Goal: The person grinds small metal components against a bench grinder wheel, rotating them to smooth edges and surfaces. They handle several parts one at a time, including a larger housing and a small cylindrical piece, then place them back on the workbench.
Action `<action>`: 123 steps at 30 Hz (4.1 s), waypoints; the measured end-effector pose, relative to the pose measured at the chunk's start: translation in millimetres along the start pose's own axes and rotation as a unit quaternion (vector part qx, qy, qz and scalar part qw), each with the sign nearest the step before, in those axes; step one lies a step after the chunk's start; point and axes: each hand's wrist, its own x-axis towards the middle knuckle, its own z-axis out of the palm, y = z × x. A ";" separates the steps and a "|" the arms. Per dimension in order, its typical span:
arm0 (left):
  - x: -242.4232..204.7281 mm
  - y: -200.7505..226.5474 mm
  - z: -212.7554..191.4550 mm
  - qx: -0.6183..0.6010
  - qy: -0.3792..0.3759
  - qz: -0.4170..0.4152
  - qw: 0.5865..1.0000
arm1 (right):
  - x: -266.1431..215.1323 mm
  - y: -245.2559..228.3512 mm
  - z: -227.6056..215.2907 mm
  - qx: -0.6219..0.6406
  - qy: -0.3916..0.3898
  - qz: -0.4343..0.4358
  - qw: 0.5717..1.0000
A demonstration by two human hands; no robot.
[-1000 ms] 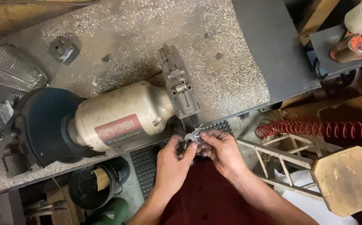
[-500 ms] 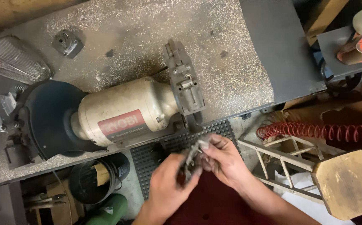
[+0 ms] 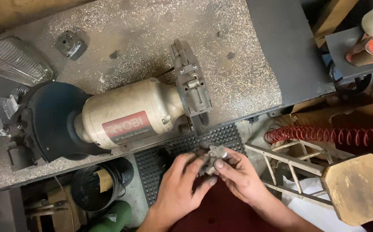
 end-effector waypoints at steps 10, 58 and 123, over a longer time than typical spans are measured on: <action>6.8 -5.5 -1.8 -0.145 -0.034 -0.195 0.969 | 0.4 17.2 -20.9 0.018 0.039 -0.025 0.999; 62.8 -42.7 19.7 -0.125 -0.054 -0.406 0.904 | 74.8 8.2 -30.5 -0.171 0.183 -0.001 0.968; 42.2 -39.4 51.8 -0.636 0.098 -0.461 0.610 | 69.8 12.8 -52.6 -0.077 0.154 0.004 0.985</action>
